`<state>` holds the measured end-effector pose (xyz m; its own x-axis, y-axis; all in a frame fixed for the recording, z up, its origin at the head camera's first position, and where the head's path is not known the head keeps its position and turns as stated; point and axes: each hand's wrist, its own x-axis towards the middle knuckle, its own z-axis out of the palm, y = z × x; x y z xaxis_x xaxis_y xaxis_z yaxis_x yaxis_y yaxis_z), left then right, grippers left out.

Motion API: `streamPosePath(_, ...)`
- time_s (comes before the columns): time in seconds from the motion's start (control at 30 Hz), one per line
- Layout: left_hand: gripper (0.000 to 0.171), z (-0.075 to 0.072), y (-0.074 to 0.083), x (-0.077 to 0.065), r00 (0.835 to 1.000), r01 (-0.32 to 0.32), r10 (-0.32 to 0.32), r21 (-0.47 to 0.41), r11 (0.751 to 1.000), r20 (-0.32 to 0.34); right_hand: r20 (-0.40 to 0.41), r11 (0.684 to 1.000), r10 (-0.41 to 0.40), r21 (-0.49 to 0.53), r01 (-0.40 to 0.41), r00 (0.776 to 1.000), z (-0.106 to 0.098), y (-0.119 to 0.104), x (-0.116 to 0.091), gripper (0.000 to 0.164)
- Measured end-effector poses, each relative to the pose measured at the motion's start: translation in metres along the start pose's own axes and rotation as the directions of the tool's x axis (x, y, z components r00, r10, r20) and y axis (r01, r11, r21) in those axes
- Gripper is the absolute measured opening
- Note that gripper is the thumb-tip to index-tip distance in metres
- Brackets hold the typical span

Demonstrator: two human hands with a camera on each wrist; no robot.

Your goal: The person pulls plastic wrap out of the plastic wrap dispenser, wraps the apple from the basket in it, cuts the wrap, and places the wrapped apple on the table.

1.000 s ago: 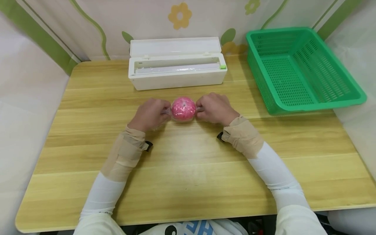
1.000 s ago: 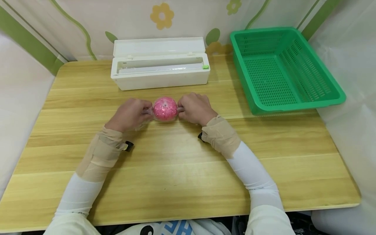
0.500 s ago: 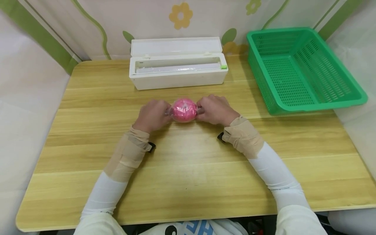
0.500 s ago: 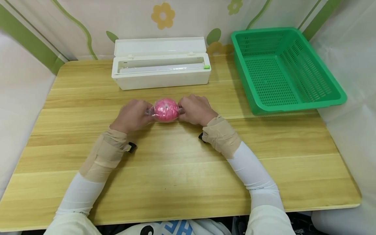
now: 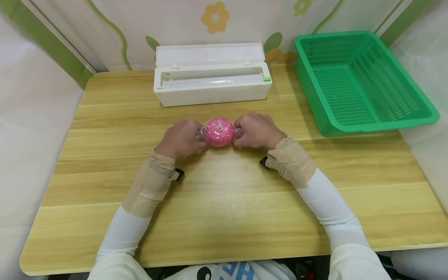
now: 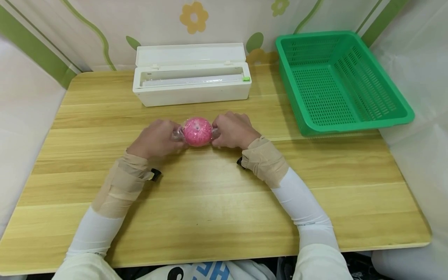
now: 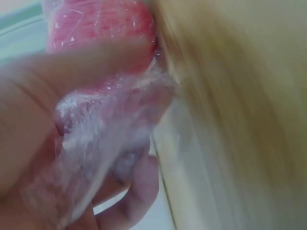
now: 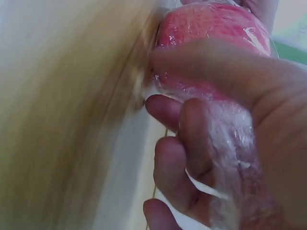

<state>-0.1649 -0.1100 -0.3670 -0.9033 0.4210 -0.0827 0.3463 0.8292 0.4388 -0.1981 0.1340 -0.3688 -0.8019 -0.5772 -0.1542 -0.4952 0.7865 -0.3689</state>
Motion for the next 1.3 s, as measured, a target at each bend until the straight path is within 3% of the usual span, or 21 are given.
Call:
streamPosePath(0.3, 0.022, 0.004, 0.003, 0.002, 0.996, -0.002, 0.006, 0.036, 0.999, -0.089, 0.021, 1.000, 0.010, 0.026, -0.010, 1.000, 0.001, 0.000, 0.001, 0.018)
streamPosePath(0.37, 0.015, 0.001, 0.000, 0.001, 0.999, 0.010, -0.008, 0.028, 1.000, -0.050, 0.008, 1.000, 0.012, 0.022, -0.013, 1.000, -0.002, 0.003, 0.000, 0.016)
streamPosePath(0.43, 0.029, -0.006, -0.005, -0.002, 1.000, 0.025, -0.025, 0.014, 1.000, 0.019, 0.006, 0.999, 0.030, 0.014, -0.030, 1.000, -0.006, 0.007, -0.001, 0.020)
streamPosePath(0.5, 0.040, -0.015, -0.010, -0.005, 0.994, 0.056, -0.057, 0.010, 0.998, 0.089, 0.035, 0.998, 0.064, 0.022, -0.065, 0.997, -0.013, 0.012, -0.003, 0.026)
streamPosePath(0.6, 0.036, -0.023, -0.015, -0.009, 0.986, 0.069, -0.072, 0.026, 0.997, 0.147, 0.102, 0.993, 0.108, 0.042, -0.113, 0.989, -0.022, 0.017, -0.009, 0.035)
streamPosePath(0.7, 0.024, -0.023, -0.016, -0.009, 0.991, 0.033, -0.040, 0.051, 0.998, 0.131, 0.138, 0.991, 0.098, 0.072, -0.109, 0.986, -0.027, 0.019, -0.013, 0.023)
streamPosePath(0.83, 0.017, -0.021, -0.015, -0.009, 0.996, -0.028, 0.023, 0.068, 0.997, 0.081, 0.126, 0.995, 0.045, 0.082, -0.056, 0.991, -0.029, 0.021, -0.014, 0.011)
streamPosePath(0.93, 0.018, -0.023, -0.015, -0.011, 0.997, -0.011, 0.008, 0.045, 0.999, 0.072, 0.113, 0.994, 0.056, 0.082, -0.066, 0.992, -0.031, 0.022, -0.014, 0.013)
streamPosePath(1.07, 0.025, -0.029, -0.018, -0.014, 0.993, 0.038, -0.042, 0.037, 0.999, 0.110, 0.122, 0.994, 0.080, 0.071, -0.089, 0.989, -0.039, 0.026, -0.019, 0.018)
streamPosePath(1.17, 0.024, -0.032, -0.021, -0.015, 0.992, 0.041, -0.047, 0.052, 0.998, 0.120, 0.143, 0.995, 0.043, 0.086, -0.055, 0.989, -0.044, 0.030, -0.022, 0.013)
streamPosePath(1.3, 0.018, -0.032, -0.025, -0.015, 0.997, 0.012, -0.016, 0.047, 0.999, 0.074, 0.148, 0.990, -0.023, 0.141, 0.001, 0.989, -0.046, 0.033, -0.023, 0.006)
